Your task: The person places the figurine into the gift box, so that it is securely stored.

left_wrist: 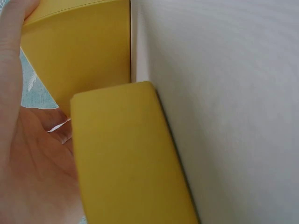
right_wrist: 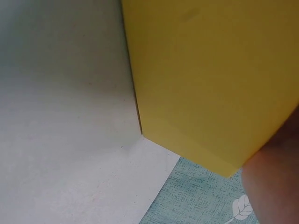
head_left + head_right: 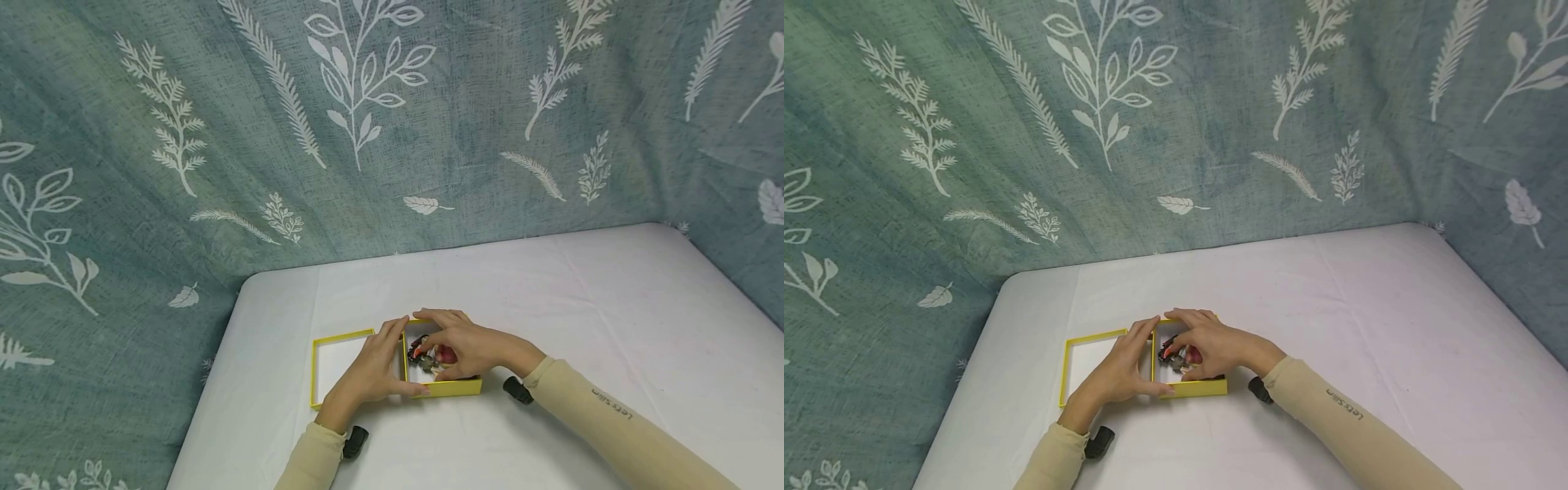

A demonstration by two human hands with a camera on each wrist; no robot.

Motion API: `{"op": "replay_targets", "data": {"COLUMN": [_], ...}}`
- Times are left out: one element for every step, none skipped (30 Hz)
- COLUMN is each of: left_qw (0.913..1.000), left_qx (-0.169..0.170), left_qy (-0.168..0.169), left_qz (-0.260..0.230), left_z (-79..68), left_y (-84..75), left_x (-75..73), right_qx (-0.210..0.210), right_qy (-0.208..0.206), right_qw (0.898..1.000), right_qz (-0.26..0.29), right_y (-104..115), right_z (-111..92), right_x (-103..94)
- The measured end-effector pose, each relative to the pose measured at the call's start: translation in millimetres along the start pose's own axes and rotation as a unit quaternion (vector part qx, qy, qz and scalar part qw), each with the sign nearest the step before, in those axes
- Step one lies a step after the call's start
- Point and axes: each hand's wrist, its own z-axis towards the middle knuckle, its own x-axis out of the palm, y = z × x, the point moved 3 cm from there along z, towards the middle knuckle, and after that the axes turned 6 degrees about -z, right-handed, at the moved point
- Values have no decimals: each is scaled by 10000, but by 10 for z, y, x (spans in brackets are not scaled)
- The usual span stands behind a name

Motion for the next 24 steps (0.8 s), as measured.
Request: {"op": "replay_targets", "data": {"left_qw": [10000, 10000, 10000, 10000, 10000, 10000, 10000, 10000, 10000, 10000, 10000, 10000, 10000, 10000, 10000, 10000, 10000, 10000, 10000, 10000, 10000, 10000, 10000, 10000], "left_qx": [-2, 0, -1, -9, -11, -17, -22, -25, -35, -45, -46, -49, -44, -47, -43, -41, -35, -31, -28, -27, -17, -12, -5, 6], "left_qy": [3, 4, 5, 6, 7, 9, 9, 10, 11, 11, 14, 19, 23, 29, 33, 36, 40, 42, 40, 40, 37, 37, 40, 43], "left_qz": [-2, -1, 1, 4, 9, 16, 19, 25, 25, 22, 16, 9, 1, 0, -4, 1, 9, 21, 29, 38, 34, 32, 26, 8], "left_z": [0, 1, 1, 1, 1, 1, 1, 2, 1, 0, 0, -1, -3, -5, -8, -10, -10, -11, -11, -10, -11, -12, -12, -12], "left_y": [-2, -4, -5, -6, -6, -6, -7, -6, -6, -6, -6, -7, -8, -8, -11, -11, -9, -9, -9, -9, -7, -4, -3, 0], "left_x": [-1, -2, -2, -3, -3, -4, -5, -5, -5, -6, -6, -6, -5, -3, -3, -2, 1, 3, 5, 7, 7, 8, 10, 10], "right_qx": [-21, -31, -25, -19, -10, 5, 19, 31, 34, 33, 32, 33, 31, 29, 25, 24, 16, 5, -5, -8, -10, -9, -15, -12], "right_qy": [-34, -79, -121, -163, -199, -228, -251, -255, -249, -242, -235, -231, -234, -235, -243, -250, -251, -251, -251, -245, -235, -222, -210, -202], "right_qw": [10000, 10000, 9999, 9998, 9998, 9997, 9996, 9995, 9996, 9996, 9996, 9996, 9997, 9997, 9996, 9996, 9996, 9996, 9997, 9997, 9997, 9997, 9998, 9998], "right_qz": [8, 31, 53, 68, 88, 124, 156, 163, 155, 152, 137, 137, 117, 116, 112, 107, 92, 85, 50, 37, -5, -26, -52, -75], "right_y": [-3, -11, -21, -34, -45, -56, -65, -77, -83, -87, -90, -90, -92, -91, -92, -93, -93, -92, -93, -91, -89, -84, -79, -75], "right_z": [-4, -10, -18, -26, -34, -43, -52, -61, -68, -73, -76, -81, -83, -84, -85, -85, -85, -84, -83, -82, -79, -77, -75, -73], "right_x": [-8, -15, -23, -28, -31, -34, -36, -33, -31, -29, -26, -25, -20, -19, -15, -11, -5, -1, 6, 10, 16, 17, 18, 17]}}
